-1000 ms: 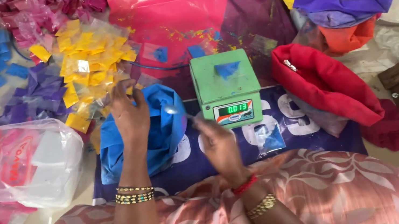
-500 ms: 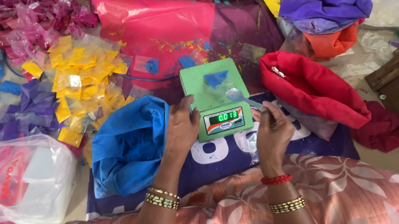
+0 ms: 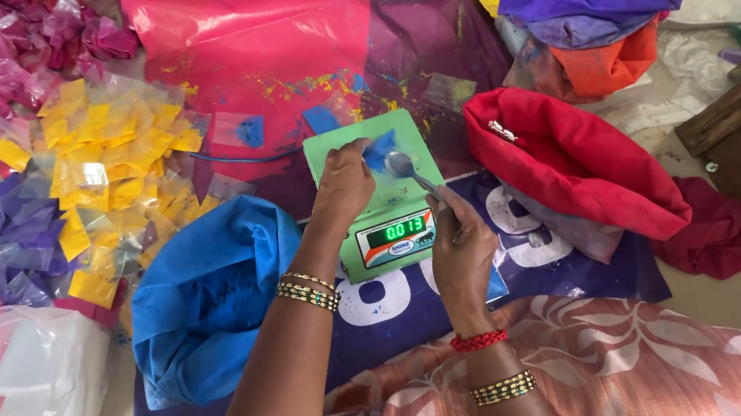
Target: The person weighs and bags colored powder using a digital scale and a spoon.
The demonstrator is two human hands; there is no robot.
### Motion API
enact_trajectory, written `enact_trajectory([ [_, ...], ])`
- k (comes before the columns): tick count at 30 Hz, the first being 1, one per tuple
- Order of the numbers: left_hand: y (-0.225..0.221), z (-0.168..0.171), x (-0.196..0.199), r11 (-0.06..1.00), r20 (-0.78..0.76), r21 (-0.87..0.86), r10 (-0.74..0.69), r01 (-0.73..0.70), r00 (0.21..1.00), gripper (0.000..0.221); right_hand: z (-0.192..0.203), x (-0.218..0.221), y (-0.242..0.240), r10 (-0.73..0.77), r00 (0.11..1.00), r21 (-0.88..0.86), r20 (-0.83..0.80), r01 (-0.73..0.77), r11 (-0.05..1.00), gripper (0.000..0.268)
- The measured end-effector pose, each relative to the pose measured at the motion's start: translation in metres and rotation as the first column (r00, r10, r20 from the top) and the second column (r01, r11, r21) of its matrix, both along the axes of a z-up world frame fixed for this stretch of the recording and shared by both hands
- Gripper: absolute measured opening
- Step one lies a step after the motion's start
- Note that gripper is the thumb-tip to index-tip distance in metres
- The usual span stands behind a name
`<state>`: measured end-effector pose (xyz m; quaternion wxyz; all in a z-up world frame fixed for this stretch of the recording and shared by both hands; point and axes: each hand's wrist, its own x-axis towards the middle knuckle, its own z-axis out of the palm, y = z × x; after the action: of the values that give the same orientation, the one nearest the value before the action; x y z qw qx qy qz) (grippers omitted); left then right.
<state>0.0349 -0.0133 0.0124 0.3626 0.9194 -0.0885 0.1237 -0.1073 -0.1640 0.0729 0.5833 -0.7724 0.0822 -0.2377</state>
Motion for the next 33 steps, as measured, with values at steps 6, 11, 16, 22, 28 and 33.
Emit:
enact_trajectory([
  [6, 0.001, -0.004, -0.001, 0.998, 0.025, -0.062, -0.004, 0.006, 1.000, 0.034, -0.010, 0.002, 0.000, 0.044, 0.999, 0.034, 0.028, -0.045, 0.998, 0.026],
  [11, 0.002, -0.006, -0.004, 0.995, 0.027, -0.101, -0.012, 0.014, 1.000, 0.035, -0.013, 0.004, 0.000, 0.066, 0.998, 0.037, 0.014, -0.066, 0.997, 0.026],
  [16, 0.004, -0.006, -0.005, 0.996, 0.055, -0.091, -0.008, 0.013, 0.998, 0.034, -0.006, 0.003, 0.002, 0.038, 0.999, 0.024, -0.008, -0.037, 0.999, 0.027],
  [22, 0.002, -0.004, -0.005, 0.997, 0.023, -0.082, -0.007, 0.009, 1.000, 0.035, -0.022, 0.006, 0.000, 0.069, 0.995, -0.076, 0.069, -0.064, 0.995, 0.028],
  [28, 0.002, -0.002, -0.005, 0.996, 0.001, -0.081, -0.020, 0.020, 1.000, 0.034, -0.030, 0.010, -0.008, 0.148, 0.987, 0.316, 0.058, -0.159, 0.935, 0.026],
  [33, 0.007, 0.003, -0.014, 0.997, 0.087, -0.062, -0.036, 0.042, 0.996, 0.038, -0.028, 0.005, -0.023, 0.030, 0.998, 0.520, 0.055, -0.054, 0.853, 0.022],
])
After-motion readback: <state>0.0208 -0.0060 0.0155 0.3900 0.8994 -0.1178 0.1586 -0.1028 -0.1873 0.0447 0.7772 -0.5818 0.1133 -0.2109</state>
